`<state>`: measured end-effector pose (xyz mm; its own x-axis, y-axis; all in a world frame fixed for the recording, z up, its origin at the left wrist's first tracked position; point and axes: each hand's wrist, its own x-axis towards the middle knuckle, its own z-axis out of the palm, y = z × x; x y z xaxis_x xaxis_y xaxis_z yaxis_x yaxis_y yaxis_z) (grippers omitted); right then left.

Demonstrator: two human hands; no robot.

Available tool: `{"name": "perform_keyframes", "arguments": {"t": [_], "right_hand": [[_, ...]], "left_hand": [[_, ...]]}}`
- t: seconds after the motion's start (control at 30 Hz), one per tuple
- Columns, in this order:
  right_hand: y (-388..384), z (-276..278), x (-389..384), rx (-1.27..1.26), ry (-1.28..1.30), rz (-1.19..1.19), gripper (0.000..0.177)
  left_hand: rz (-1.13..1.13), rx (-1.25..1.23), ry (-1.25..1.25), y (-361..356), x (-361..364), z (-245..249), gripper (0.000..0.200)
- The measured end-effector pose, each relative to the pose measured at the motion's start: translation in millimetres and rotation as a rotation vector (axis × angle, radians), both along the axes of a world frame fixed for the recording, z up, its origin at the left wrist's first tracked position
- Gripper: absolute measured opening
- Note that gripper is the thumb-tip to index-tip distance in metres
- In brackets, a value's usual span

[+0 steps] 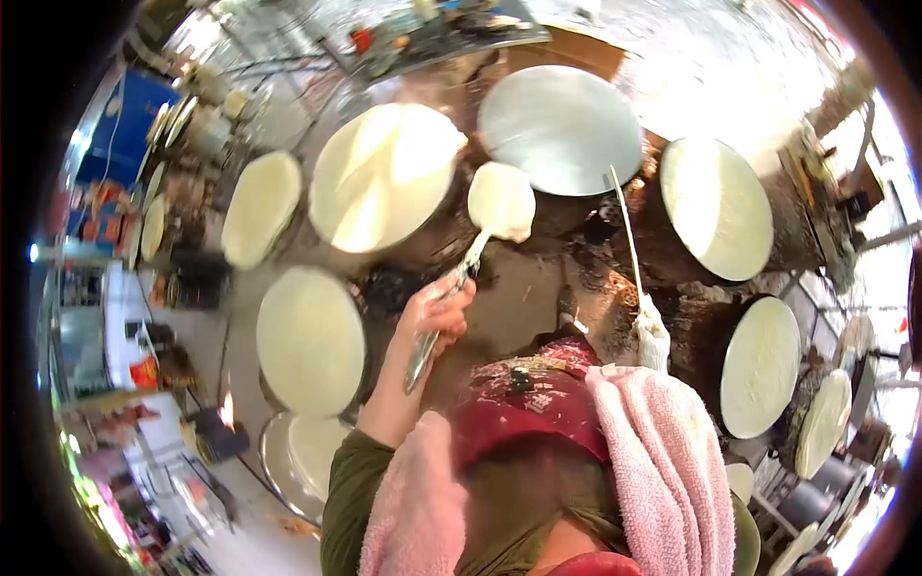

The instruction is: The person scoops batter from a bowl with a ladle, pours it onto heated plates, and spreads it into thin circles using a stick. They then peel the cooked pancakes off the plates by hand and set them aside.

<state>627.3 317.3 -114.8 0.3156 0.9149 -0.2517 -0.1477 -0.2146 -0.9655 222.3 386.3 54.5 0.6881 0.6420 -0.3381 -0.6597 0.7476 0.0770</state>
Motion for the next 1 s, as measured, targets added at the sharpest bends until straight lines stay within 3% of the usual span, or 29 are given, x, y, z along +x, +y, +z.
{"name": "perform_keyframes", "arguments": {"t": [0.1, 0.17, 0.2, 0.23, 0.3, 0.37, 0.4, 0.43, 0.5, 0.53, 0.6, 0.63, 0.67, 0.7, 0.8, 0.83, 0.9, 0.93, 0.97, 1.0], "right_hand": [[44.8, 24.3, 31.6, -0.197, 0.027, -0.088, 0.043], [88.1, 24.7, 46.6, -0.109, -0.007, -0.106, 0.044], [110.0, 5.6, 56.1, 0.086, -0.277, -0.1, 0.047], [131.6, 15.3, 58.7, -0.141, -0.108, -0.091, 0.046], [180.3, 29.9, 53.8, -0.052, -0.561, -0.066, 0.045], [223.3, 70.6, 38.4, -0.175, -0.533, 0.025, 0.044], [240.3, 28.5, 36.3, -0.042, -0.632, -0.045, 0.043], [253.0, 48.4, 27.2, -0.18, -0.609, 0.002, 0.044], [267.2, 50.9, 12.1, -0.31, -0.974, 0.083, 0.046], [269.6, 45.3, 4.0, -0.352, -1.071, 0.068, 0.049], [265.9, 41.5, 4.3, -0.399, -1.003, 0.071, 0.047], [269.1, 49.6, 1.7, -0.419, -0.938, 0.076, 0.046], [270.7, 56.8, -4.3, -0.404, -0.768, -0.015, 0.043], [270.1, 10.0, -12.1, -0.122, -0.575, -0.24, 0.039], [292.6, 49.7, -47.7, -0.427, 0.071, -0.127, 0.032], [303.1, 44.9, -56.3, -0.471, 0.076, -0.093, 0.032], [307.3, 19.3, -58.5, -0.279, -0.202, -0.058, 0.033], [303.9, 62.5, -56.9, -0.305, -0.527, -0.015, 0.034], [302.1, 93.4, -55.5, -0.372, -0.573, -0.03, 0.034], [298.7, 70.0, -44.8, -0.296, -0.548, -0.123, 0.034]], "left_hand": [[-0.043, 0.284, 0.258, 99.4, 73.4, 1.4, 0.038], [-0.116, 0.453, 0.506, 161.9, 119.7, 17.4, 0.036], [-0.103, 0.461, 0.59, 190.3, 140.6, 16.0, 0.035], [-0.091, 0.466, 0.676, 215.3, 160.1, 12.5, 0.034], [-0.07, 0.463, 0.776, 255.5, 196.8, 0.9, 0.033], [-0.052, 0.468, 0.872, 289.3, 227.9, -20.9, 0.031], [0.004, 0.475, 0.877, 303.2, 240.8, -39.9, 0.03], [0.061, 0.485, 0.878, 312.8, 251.8, -55.4, 0.029], [0.104, 0.445, 0.89, 322.8, 263.6, -69.6, 0.026], [0.075, 0.513, 1.056, 325.2, 264.2, -74.9, 0.024], [-0.014, 0.585, 1.344, 329.3, 253.5, -83.9, 0.022], [-0.028, 0.602, 1.336, 335.9, 241.4, -99.5, 0.022], [0.013, 0.726, 1.494, 341.8, 226.6, -123.5, 0.023], [0.058, 0.847, 1.648, 344.5, 212.7, -136.2, 0.026], [0.079, 0.968, 1.716, 340.7, 172.5, -114.5, 0.029], [0.072, 1.025, 1.754, 341.4, 159.1, -113.9, 0.028], [0.126, 1.039, 1.74, 334.7, 135.6, -97.4, 0.03], [0.176, 1.051, 1.732, 329.9, 123.3, -89.2, 0.032], [0.186, 1.068, 1.724, 327.6, 108.6, -85.6, 0.032], [0.3, 1.133, 1.716, 326.1, 96.4, -85.2, 0.028]]}}
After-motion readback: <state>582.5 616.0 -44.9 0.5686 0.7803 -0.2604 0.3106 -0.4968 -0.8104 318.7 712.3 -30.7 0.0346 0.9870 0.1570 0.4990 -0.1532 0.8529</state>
